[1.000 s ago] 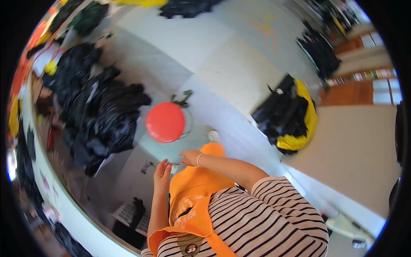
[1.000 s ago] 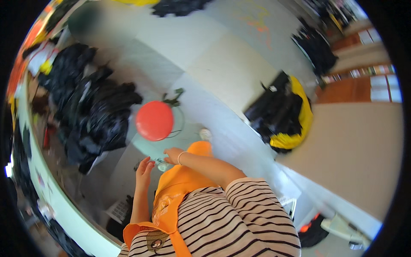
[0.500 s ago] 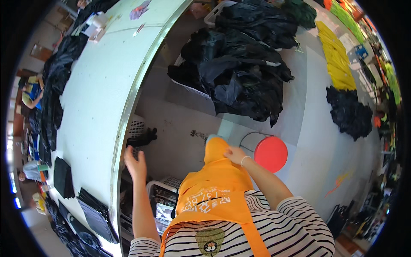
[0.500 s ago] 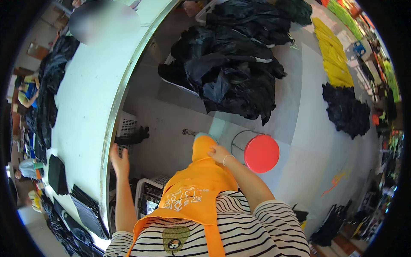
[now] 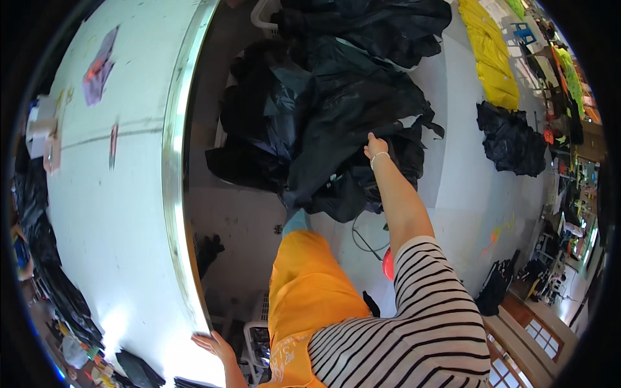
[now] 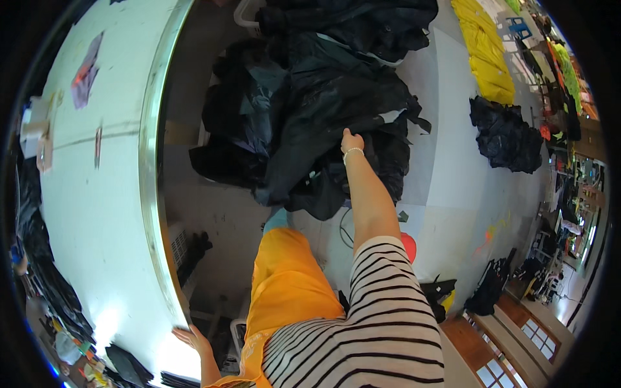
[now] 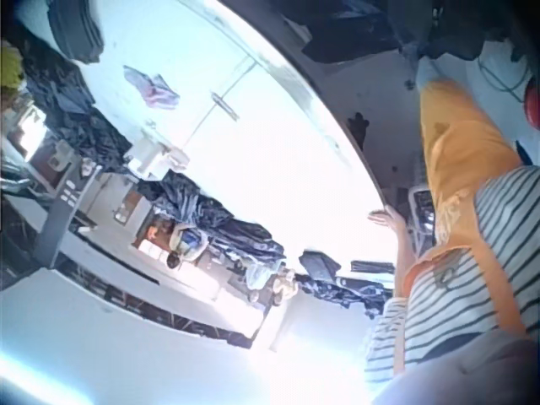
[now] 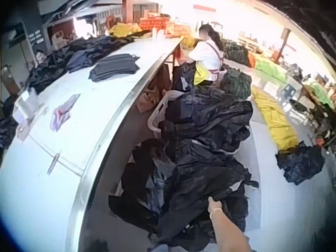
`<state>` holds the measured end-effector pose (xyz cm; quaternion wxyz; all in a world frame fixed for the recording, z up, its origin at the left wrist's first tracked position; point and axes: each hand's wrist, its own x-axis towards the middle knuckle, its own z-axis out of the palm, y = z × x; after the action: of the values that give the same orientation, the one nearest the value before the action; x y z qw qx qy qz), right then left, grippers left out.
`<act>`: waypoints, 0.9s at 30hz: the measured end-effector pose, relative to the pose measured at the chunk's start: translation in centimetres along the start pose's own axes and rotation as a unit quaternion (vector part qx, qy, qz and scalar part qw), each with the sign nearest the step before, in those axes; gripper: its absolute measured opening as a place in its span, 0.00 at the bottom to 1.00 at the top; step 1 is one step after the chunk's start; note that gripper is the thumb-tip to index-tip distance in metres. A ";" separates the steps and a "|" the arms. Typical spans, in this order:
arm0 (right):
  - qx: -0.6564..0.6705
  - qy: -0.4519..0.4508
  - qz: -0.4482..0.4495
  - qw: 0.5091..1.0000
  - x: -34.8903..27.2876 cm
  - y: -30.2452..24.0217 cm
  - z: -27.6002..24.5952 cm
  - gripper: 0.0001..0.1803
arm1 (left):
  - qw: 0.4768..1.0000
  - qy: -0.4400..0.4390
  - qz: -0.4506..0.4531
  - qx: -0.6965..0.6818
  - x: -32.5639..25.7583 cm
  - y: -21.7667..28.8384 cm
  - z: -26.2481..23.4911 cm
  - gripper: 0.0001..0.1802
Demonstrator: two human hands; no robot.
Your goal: The person picks up a black jacket from a pile, lays it flat on a table, and folds it neatly. They smooth the fabric, align the edges, and fold the sleeves and body into a compact rectangle. The folded jacket is then placed on a stack of similar items.
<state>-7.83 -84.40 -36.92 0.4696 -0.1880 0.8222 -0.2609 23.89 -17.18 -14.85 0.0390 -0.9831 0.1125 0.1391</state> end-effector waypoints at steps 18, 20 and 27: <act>-0.050 -0.230 -0.582 0.778 -26.5 -23.3 -0.2 0.15 | 0.966 -0.102 -0.239 -0.005 7.0 6.4 -2.9 0.49; -0.008 -0.314 -0.715 0.625 -32.2 -19.6 0.5 0.13 | 0.985 -0.120 -0.008 0.121 8.6 13.4 -9.0 0.47; -0.133 -0.696 -0.644 0.290 -43.0 -7.5 -4.7 0.09 | 0.678 -0.392 0.132 -0.608 12.9 37.9 -14.7 0.43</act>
<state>9.59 -65.35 -1.42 0.5155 -0.8275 -0.1743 -0.1381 31.07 -58.27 -6.14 -0.5452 -0.6206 0.1058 0.5536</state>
